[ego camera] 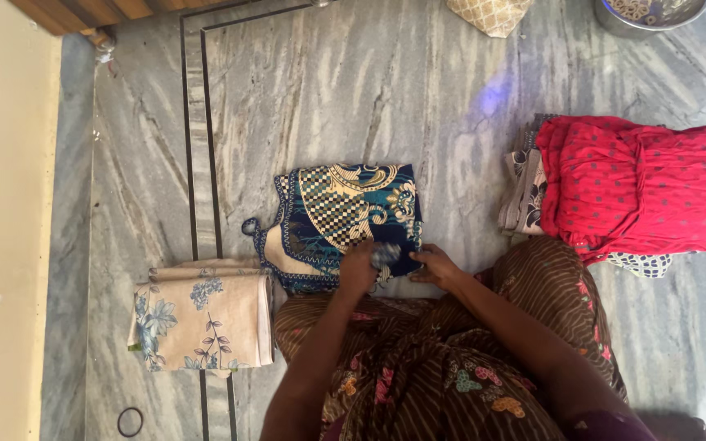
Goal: The person sits on the floor and folds several pieces of clothing by hand, including a red top, a blue patterned cloth, and a light-colored floral cloth. The person smooths and folds each item into neat stacks on the floor.
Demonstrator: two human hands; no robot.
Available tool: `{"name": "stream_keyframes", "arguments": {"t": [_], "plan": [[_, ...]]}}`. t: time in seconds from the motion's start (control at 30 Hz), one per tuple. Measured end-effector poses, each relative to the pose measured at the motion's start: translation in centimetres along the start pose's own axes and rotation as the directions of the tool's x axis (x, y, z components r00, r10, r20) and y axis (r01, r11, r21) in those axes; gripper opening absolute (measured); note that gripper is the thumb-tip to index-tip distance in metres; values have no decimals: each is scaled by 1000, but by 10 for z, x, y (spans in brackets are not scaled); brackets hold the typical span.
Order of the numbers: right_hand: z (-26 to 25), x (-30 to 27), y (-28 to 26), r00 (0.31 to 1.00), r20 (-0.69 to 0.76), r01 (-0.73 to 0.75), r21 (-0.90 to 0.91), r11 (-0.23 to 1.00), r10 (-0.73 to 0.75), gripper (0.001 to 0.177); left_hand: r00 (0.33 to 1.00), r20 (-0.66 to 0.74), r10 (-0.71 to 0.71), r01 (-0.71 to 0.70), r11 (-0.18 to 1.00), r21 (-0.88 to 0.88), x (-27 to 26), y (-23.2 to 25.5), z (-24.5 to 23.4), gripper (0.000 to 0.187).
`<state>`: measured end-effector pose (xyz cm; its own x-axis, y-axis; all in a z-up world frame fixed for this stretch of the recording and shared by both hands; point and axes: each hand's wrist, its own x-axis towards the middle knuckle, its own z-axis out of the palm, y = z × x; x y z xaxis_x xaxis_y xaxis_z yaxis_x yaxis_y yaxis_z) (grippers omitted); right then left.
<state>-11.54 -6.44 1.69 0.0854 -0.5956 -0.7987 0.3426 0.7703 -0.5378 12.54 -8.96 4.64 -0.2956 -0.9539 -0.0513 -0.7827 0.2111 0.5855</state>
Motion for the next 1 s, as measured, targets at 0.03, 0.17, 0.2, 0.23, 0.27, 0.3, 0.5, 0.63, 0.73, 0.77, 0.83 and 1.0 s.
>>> {"name": "stream_keyframes", "arguments": {"t": [0.03,0.17,0.2,0.23,0.27,0.3,0.5,0.63,0.73,0.77,0.83,1.0], "plan": [[2,3,-2,1000,-26,11,-3,1000,-11,58,995,-27,-95,88,978,-189,12,-3,-10,42],[5,6,-8,997,56,50,68,996,-54,51,930,-344,-127,-27,912,-410,66,-4,-74,27],[7,7,-9,995,84,45,76,996,-52,50,927,-350,-132,-30,906,-422,79,4,-87,26],[7,4,-8,993,109,39,85,996,-48,49,925,-354,-139,-32,900,-435,85,13,-98,25],[9,2,-7,993,110,29,79,996,-37,49,935,-326,-140,-6,912,-409,84,23,-106,31],[8,0,-9,993,110,25,70,997,-33,50,943,-302,-139,13,923,-384,86,37,-110,38],[-3,-13,-12,992,123,-3,201,980,-22,40,965,235,121,-140,988,67,14,97,-83,85],[-4,-14,-9,988,154,-6,217,976,-28,37,944,331,-4,15,999,-32,-35,104,-49,124],[6,-22,-20,971,204,74,227,971,-122,35,982,-31,187,-183,977,108,-35,86,-38,110],[13,-28,-26,958,250,82,228,970,-139,35,988,-51,147,-145,989,38,-29,77,-41,101],[22,-43,-45,924,340,100,234,967,-177,37,994,-82,70,-78,991,-105,-5,60,-58,89],[39,-76,-96,876,324,392,-51,918,-356,60,984,-168,-64,47,994,-102,63,48,-168,61]]}}
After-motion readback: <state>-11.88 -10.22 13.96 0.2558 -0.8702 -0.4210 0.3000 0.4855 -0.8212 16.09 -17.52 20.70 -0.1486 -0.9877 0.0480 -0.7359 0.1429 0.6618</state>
